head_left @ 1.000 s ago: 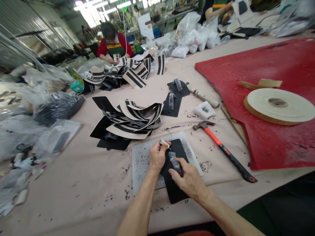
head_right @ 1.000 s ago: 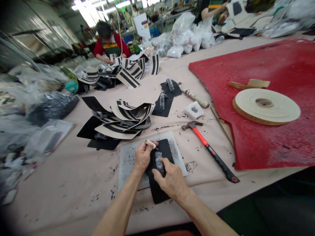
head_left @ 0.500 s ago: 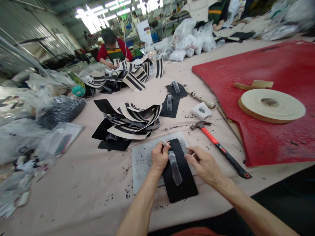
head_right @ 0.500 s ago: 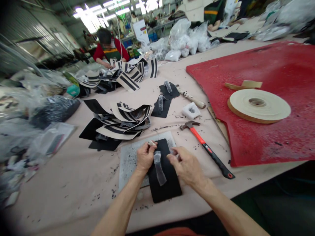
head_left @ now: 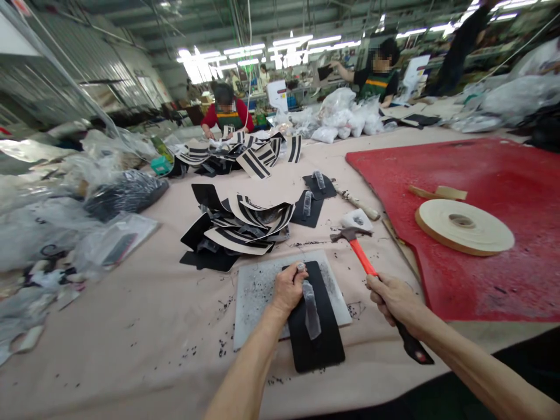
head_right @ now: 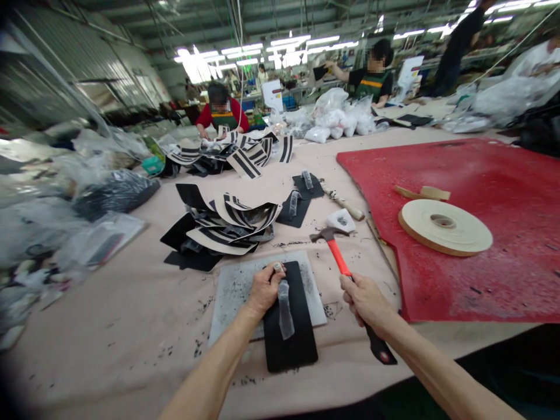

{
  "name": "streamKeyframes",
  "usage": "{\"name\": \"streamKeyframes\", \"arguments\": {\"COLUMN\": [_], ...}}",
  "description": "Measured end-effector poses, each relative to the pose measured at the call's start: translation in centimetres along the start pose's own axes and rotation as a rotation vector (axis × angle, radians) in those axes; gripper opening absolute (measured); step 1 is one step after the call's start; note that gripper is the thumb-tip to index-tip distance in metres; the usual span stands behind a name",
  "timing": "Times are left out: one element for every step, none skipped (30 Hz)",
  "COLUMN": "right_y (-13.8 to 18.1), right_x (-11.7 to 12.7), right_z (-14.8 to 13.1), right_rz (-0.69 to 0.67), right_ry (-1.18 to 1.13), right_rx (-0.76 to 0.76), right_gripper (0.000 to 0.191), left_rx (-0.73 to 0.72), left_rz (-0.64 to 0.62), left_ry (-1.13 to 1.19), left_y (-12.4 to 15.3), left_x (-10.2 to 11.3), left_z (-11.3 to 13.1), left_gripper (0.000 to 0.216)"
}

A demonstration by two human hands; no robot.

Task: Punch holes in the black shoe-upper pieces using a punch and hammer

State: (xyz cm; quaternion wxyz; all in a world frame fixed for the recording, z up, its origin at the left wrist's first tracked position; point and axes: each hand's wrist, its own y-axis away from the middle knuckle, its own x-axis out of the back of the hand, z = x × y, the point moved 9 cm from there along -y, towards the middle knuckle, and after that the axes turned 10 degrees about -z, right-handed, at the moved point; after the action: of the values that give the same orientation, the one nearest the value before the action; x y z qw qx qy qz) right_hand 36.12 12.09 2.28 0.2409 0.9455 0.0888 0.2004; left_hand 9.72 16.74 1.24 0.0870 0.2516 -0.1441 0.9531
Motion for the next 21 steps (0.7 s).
{"name": "streamKeyframes", "arguments": {"right_y": [0.7,1.6,2.5,3.3,3.7,3.9,4.0,4.3,4.9,5.8,7.0,8.4,9.7,10.8,11.6,11.7,11.3,10.4,8.7,7.3,6.1], "right_x": [0.2,0.3,0.1,-0.4,-1.0,-1.6,-2.0,-2.0,-1.7,-1.1,-0.3,0.8,1.9,3.0,3.4,3.1,2.2,0.6,-1.2,-2.3,-2.8], "right_z": [-1.9,-4.0,-5.8,-7.2,-8.0,-8.6,-9.1,-9.9,-11.1,-12.8,-14.8,-16.6,-17.9,-18.3,-18.1,-17.4,-16.4,-15.4,-13.6,-11.7,-9.8], "right_rz": [0.071,0.151,0.214,0.244,0.244,0.218,0.177,0.149,0.159,0.209,0.298,0.412,0.545,0.674,0.767,0.792,0.758,0.646,0.459,0.324,0.200], "right_ry": [0.091,0.232,0.392,0.552,0.703,0.837,0.944,1.019,1.054,1.047,0.998,0.908,0.781,0.651,0.558,0.537,0.586,0.712,0.859,0.956,1.016], "right_rx": [0.119,0.253,0.376,0.470,0.519,0.532,0.528,0.526,0.544,0.594,0.661,0.732,0.784,0.818,0.848,0.869,0.879,0.904,0.841,0.762,0.665], "right_gripper": [0.034,0.037,0.039,0.039,0.039,0.037,0.036,0.035,0.036,0.037,0.039,0.040,0.039,0.038,0.036,0.035,0.035,0.037,0.038,0.037,0.035], "left_rx": [-0.001,-0.003,-0.004,-0.002,0.003,0.009,0.012,0.013,0.010,0.006,0.004,0.005,0.009,0.016,0.025,0.034,0.044,0.055,0.064,0.071,0.078], "left_rz": [0.000,0.000,0.001,0.004,0.004,0.003,0.001,-0.004,-0.008,-0.011,-0.013,-0.012,-0.014,-0.013,-0.013,-0.013,-0.017,-0.023,-0.037,-0.048,-0.046], "left_ry": [-0.001,-0.004,-0.010,-0.017,-0.026,-0.034,-0.039,-0.039,-0.037,-0.035,-0.034,-0.032,-0.030,-0.030,-0.032,-0.036,-0.045,-0.057,-0.066,-0.069,-0.065], "left_y": [0.0,0.0,0.0,0.1,0.1,0.1,0.1,0.1,0.1,0.1,0.0,0.0,-0.1,-0.1,-0.1,-0.1,0.0,0.2,0.3,0.4,0.4], "left_x": [0.0,0.0,0.0,0.0,0.1,0.1,0.1,0.0,0.0,-0.1,-0.1,-0.1,-0.2,-0.1,-0.1,0.0,0.1,0.1,0.1,0.0,0.0], "left_z": [0.0,0.0,0.0,0.0,0.0,-0.1,-0.2,-0.2,-0.3,-0.2,-0.2,-0.2,-0.2,-0.3,-0.4,-0.5,-0.6,-0.6,-0.5,-0.2,0.2], "left_gripper": [0.013,0.013,0.013,0.013,0.013,0.012,0.012,0.012,0.012,0.012,0.012,0.012,0.012,0.012,0.012,0.013,0.013,0.014,0.016,0.018,0.020]}}
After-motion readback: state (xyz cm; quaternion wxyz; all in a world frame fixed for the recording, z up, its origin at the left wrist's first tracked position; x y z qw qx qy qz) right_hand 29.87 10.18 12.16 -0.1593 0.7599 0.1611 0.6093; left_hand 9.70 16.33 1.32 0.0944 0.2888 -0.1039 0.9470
